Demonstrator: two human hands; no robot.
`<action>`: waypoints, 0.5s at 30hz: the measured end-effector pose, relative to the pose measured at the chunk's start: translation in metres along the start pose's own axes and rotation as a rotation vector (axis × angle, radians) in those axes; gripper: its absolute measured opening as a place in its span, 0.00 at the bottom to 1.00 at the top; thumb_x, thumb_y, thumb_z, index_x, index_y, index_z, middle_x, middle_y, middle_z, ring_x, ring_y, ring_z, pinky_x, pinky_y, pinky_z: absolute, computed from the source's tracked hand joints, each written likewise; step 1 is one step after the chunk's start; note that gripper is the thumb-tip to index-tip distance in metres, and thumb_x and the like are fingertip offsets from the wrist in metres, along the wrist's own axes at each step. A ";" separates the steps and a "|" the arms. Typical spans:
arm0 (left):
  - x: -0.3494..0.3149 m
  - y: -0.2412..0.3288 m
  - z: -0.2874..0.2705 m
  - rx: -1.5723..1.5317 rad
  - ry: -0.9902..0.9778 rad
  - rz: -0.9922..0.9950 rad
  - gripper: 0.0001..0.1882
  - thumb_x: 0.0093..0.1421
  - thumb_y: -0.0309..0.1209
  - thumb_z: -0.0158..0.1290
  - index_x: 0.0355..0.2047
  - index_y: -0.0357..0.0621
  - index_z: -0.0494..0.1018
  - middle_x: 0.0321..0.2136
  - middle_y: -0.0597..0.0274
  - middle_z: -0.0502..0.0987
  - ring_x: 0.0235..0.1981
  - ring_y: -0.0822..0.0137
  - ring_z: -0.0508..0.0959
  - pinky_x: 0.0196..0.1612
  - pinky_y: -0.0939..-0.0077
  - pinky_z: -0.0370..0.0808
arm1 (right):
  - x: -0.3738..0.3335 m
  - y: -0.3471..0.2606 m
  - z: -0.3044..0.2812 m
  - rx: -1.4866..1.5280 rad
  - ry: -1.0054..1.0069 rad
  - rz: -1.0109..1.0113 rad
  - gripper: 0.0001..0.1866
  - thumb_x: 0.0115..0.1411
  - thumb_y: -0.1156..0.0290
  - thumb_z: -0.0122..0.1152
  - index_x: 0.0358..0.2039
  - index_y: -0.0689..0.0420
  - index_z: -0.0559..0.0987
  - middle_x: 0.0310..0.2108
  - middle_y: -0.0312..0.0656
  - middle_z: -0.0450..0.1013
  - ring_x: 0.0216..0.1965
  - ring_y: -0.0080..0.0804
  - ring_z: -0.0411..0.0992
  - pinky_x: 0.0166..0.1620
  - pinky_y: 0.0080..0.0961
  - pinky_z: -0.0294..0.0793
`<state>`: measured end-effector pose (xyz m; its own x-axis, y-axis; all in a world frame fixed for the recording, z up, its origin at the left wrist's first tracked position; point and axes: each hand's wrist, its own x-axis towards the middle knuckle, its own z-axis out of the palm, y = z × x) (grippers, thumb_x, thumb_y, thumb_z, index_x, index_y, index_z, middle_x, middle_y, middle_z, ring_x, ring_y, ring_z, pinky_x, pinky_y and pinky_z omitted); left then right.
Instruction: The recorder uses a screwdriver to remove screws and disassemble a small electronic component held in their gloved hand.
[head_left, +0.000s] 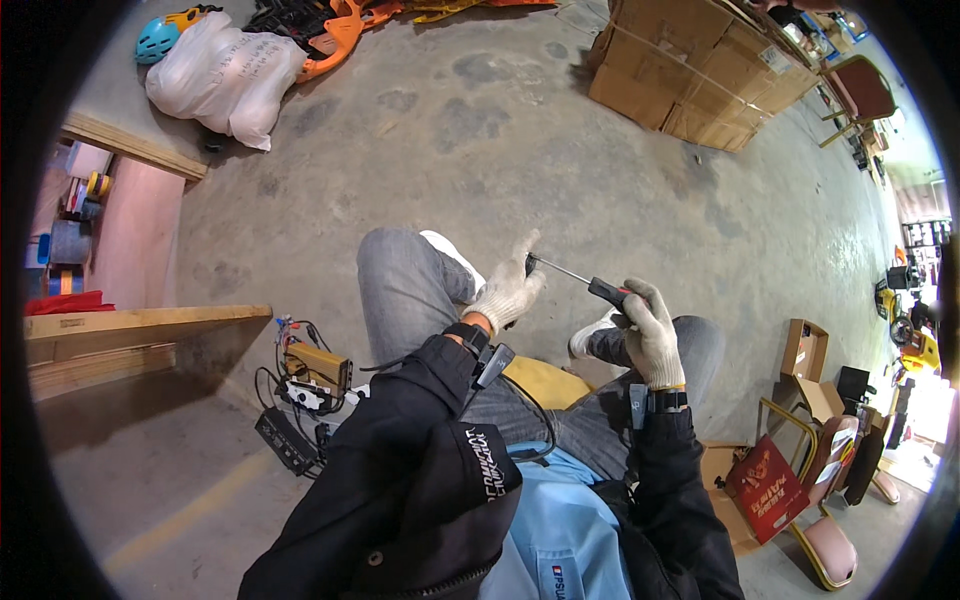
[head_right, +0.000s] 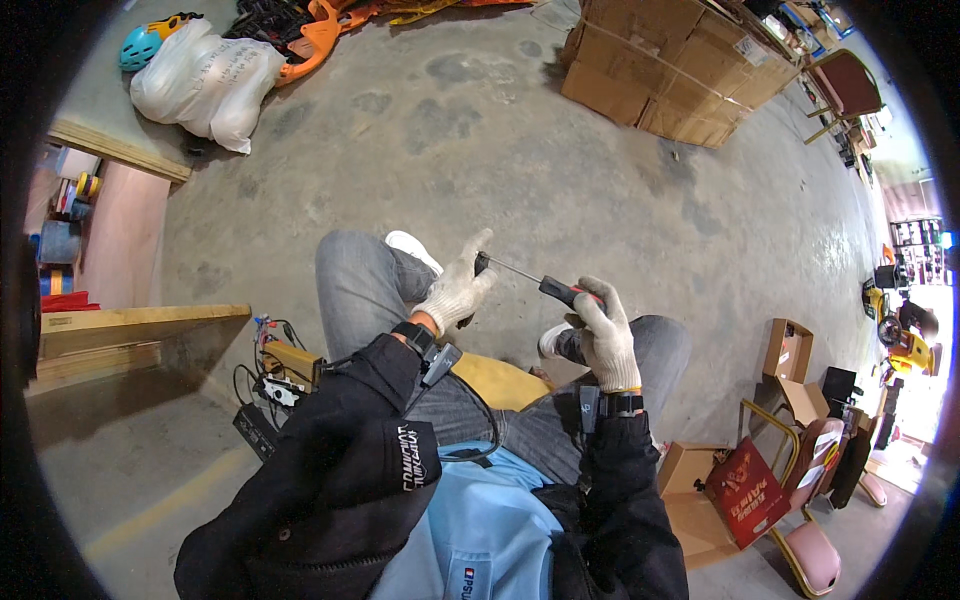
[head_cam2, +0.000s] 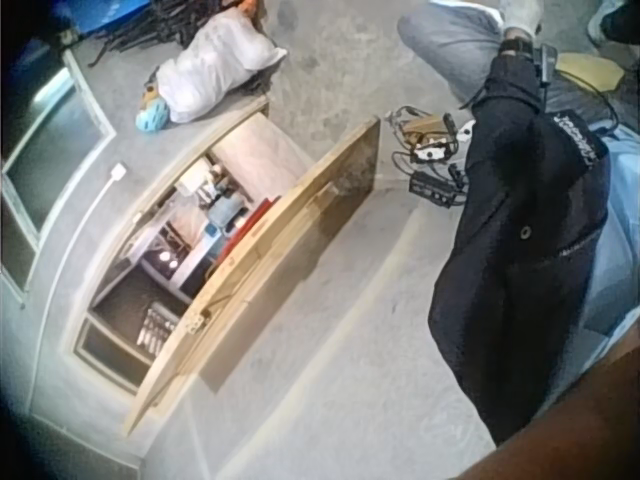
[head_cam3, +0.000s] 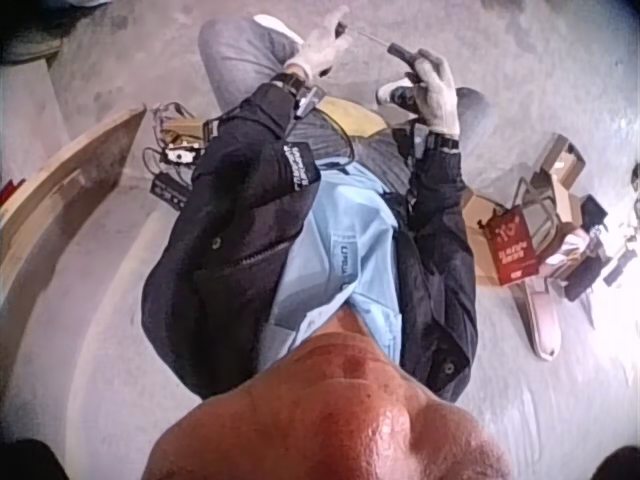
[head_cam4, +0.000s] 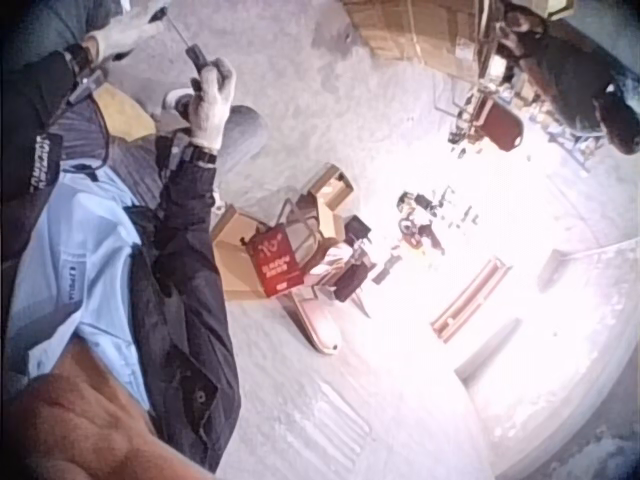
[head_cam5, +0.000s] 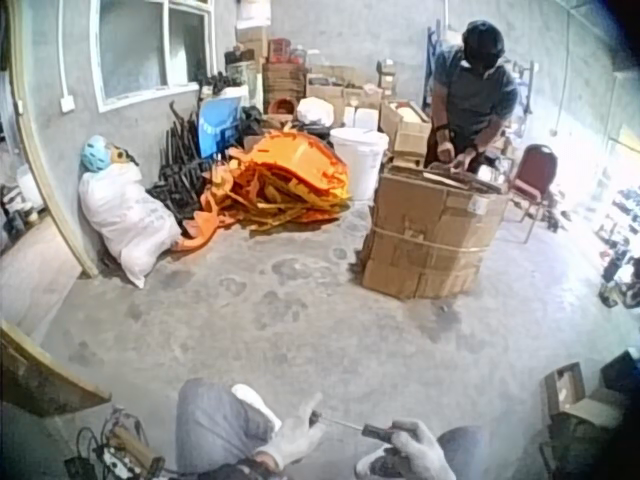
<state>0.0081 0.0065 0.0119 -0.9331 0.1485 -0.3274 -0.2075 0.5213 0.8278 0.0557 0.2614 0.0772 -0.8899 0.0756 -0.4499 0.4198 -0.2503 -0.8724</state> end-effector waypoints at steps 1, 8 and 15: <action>0.001 0.000 0.001 -0.001 0.000 0.003 0.36 0.69 0.35 0.51 0.75 0.52 0.53 0.41 0.35 0.80 0.41 0.40 0.82 0.46 0.51 0.77 | 0.001 0.003 -0.003 -0.001 0.001 -0.002 0.24 0.71 0.63 0.63 0.59 0.67 0.73 0.42 0.41 0.73 0.36 0.21 0.70 0.41 0.20 0.73; -0.003 0.002 -0.001 0.003 0.002 -0.027 0.37 0.65 0.32 0.50 0.74 0.51 0.56 0.52 0.31 0.77 0.53 0.36 0.79 0.55 0.49 0.74 | 0.006 0.005 -0.015 -0.223 -0.084 0.183 0.26 0.75 0.49 0.52 0.55 0.61 0.77 0.28 0.36 0.72 0.19 0.14 0.64 0.21 0.13 0.59; 0.000 -0.012 0.016 0.003 0.052 0.102 0.35 0.65 0.31 0.49 0.74 0.52 0.59 0.53 0.34 0.77 0.52 0.39 0.80 0.56 0.53 0.74 | 0.017 0.025 -0.024 0.084 -0.037 -0.041 0.24 0.68 0.70 0.61 0.61 0.63 0.71 0.38 0.37 0.72 0.33 0.24 0.71 0.37 0.20 0.72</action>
<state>0.0154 0.0140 -0.0049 -0.9634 0.1567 -0.2173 -0.1099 0.5083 0.8542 0.0557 0.2800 0.0432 -0.9125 0.0524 -0.4057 0.3681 -0.3277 -0.8701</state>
